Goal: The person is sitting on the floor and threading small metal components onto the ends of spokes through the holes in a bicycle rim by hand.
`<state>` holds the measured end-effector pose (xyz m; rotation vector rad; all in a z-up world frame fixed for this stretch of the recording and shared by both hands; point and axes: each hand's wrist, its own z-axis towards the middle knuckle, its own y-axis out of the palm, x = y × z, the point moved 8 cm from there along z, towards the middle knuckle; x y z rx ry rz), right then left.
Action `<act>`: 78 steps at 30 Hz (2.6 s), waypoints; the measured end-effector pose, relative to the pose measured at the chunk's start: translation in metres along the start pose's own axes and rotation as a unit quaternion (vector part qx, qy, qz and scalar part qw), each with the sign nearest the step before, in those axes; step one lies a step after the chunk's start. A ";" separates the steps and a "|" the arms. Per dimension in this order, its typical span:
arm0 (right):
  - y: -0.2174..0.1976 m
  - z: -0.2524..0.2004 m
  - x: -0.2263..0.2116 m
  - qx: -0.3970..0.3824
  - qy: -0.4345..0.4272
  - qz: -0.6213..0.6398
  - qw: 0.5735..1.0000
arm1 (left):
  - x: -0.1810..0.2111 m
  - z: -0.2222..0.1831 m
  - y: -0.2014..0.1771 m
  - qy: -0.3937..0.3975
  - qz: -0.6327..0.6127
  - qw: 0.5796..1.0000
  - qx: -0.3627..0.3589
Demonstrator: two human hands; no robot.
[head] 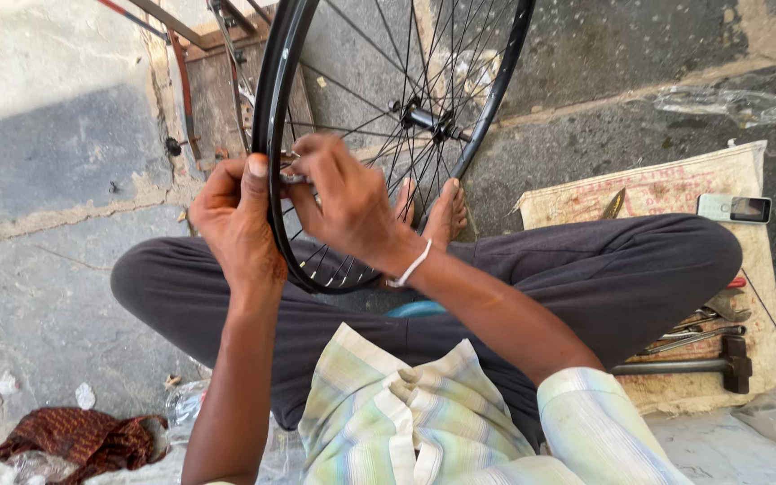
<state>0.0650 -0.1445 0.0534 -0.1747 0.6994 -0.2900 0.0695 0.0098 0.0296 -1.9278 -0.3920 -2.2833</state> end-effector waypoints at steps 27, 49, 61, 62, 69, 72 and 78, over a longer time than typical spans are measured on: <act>-0.017 -0.034 0.018 0.040 0.101 0.025 0.994 | 0.027 -0.027 0.013 0.097 0.088 0.991 -0.032; -0.045 -0.001 0.016 -0.172 0.131 0.214 0.953 | 0.002 -0.032 0.017 -0.004 0.021 0.998 -0.060; -0.019 -0.012 -0.009 0.046 -0.053 -0.065 0.995 | 0.003 -0.026 0.017 -0.026 -0.018 0.996 -0.080; -0.023 -0.015 -0.017 0.086 -0.047 -0.068 0.993 | 0.006 -0.024 0.017 -0.021 -0.016 0.995 -0.092; -0.012 -0.001 0.015 -0.147 0.064 0.168 0.973 | -0.003 -0.022 0.009 -0.042 -0.057 0.993 -0.097; -0.005 -0.009 0.038 -0.244 0.083 0.173 0.951 | -0.008 -0.021 0.006 -0.057 -0.054 0.996 -0.046; -0.006 -0.029 0.020 -0.009 -0.082 0.001 0.997 | -0.004 -0.021 0.008 -0.041 -0.035 0.998 -0.029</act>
